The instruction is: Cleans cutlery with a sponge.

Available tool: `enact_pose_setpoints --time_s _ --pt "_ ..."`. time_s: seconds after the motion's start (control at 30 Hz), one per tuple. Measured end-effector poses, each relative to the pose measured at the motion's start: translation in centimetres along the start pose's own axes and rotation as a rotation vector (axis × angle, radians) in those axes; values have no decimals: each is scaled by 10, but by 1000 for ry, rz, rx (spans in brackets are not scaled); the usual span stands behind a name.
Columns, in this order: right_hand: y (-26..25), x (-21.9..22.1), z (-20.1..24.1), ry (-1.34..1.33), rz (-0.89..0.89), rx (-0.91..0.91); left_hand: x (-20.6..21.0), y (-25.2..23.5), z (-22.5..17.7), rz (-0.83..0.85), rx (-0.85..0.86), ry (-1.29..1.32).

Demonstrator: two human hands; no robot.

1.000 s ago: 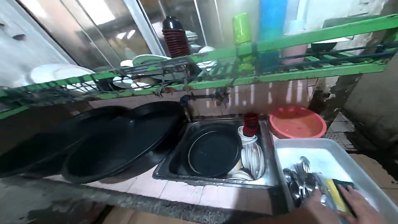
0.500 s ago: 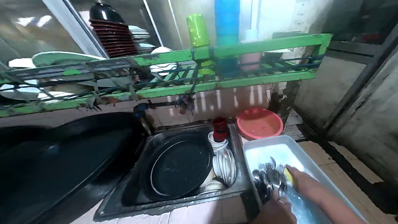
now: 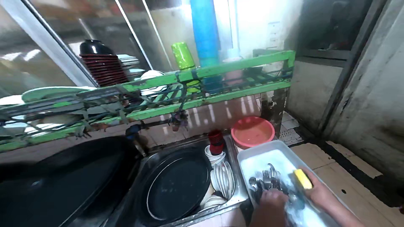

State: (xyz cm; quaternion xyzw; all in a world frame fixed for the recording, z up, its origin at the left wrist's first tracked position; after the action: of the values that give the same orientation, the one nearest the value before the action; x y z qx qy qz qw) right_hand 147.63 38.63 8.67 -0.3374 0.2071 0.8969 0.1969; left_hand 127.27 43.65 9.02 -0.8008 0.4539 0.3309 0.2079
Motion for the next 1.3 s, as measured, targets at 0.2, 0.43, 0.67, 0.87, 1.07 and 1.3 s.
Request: enact_pose_setpoints --time_s 0.2,0.43,0.67,0.87,1.07,1.3 --pt "11 -11 8 59 -137 -20 -6 0 0 -86 -103 -2" --pt "18 -10 12 210 -69 -108 -6 -1 -9 2 -300 -233" --pt "46 18 -18 572 188 -270 -10 -17 -18 50 -622 -263" --pt "46 16 -22 505 124 -307 27 -37 -7 -25 -652 -243" --pt "37 5 -3 363 95 -182 61 -64 -7 -75 -467 -279" --pt "47 -21 3 155 -2 -320 66 -64 5 -286 -303 -289"
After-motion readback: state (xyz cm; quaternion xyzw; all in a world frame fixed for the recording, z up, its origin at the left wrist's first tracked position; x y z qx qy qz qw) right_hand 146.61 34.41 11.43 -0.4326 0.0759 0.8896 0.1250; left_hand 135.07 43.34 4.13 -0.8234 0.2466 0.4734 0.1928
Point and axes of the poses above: each hand's wrist, its own y-axis away from the middle knuckle, its own x-axis out of the palm, z = x × y, the point moved 2 cm from there along -y, towards the middle knuckle, and after that the axes turned 10 degrees about y, right-handed, at the moved point
